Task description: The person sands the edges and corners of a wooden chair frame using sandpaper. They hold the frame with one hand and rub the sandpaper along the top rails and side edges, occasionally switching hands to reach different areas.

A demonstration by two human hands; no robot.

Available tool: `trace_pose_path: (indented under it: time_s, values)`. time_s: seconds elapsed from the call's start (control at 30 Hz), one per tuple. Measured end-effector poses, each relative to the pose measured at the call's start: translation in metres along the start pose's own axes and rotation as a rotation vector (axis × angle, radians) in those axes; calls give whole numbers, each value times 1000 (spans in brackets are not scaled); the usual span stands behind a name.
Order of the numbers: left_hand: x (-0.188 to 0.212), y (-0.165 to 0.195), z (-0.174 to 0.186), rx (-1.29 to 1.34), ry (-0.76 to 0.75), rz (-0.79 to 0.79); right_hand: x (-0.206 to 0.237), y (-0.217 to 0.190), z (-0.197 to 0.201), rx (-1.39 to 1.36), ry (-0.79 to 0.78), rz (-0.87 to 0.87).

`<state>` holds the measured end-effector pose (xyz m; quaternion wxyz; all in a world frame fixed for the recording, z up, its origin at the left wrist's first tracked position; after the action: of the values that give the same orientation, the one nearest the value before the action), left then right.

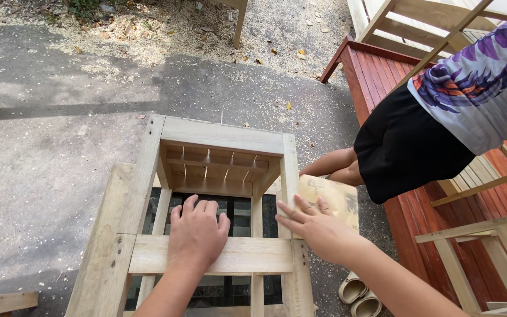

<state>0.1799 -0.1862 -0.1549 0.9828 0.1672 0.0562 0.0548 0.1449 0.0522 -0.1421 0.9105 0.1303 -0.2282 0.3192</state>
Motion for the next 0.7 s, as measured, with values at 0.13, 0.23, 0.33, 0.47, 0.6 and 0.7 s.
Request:
trace_pose_path:
  time_s: [0.13, 0.23, 0.33, 0.47, 0.6, 0.7]
  values:
    - [-1, -2, 2, 6, -33, 21, 12, 21, 27, -259, 733, -380]
    - [-2, -1, 5, -10, -29, 15, -18, 3, -2, -497, 304, -546]
    - [-3, -2, 4, -23, -34, 15, -54, -8, 2, -321, 137, -624]
    - [-3, -1, 2, -25, -61, 19, -79, 2, 28, -280, 298, -719]
    - [-6, 3, 10, -2, -45, 9, -68, 7, 33, -350, 358, -761]
    - [-10, 4, 17, 22, -54, 19, -64, 5, 23, -398, 254, -818]
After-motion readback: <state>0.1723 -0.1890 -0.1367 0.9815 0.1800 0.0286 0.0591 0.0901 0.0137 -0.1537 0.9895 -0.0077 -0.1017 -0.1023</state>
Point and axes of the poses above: each hand's wrist, its own x-axis away from the middle knuckle, its own z-axis out of the back of the hand, y = z × x, the point moved 6 cm from there along -x, towards the middle knuckle, and after that the axes turned 13 degrees about y, right-handed, at the moved point
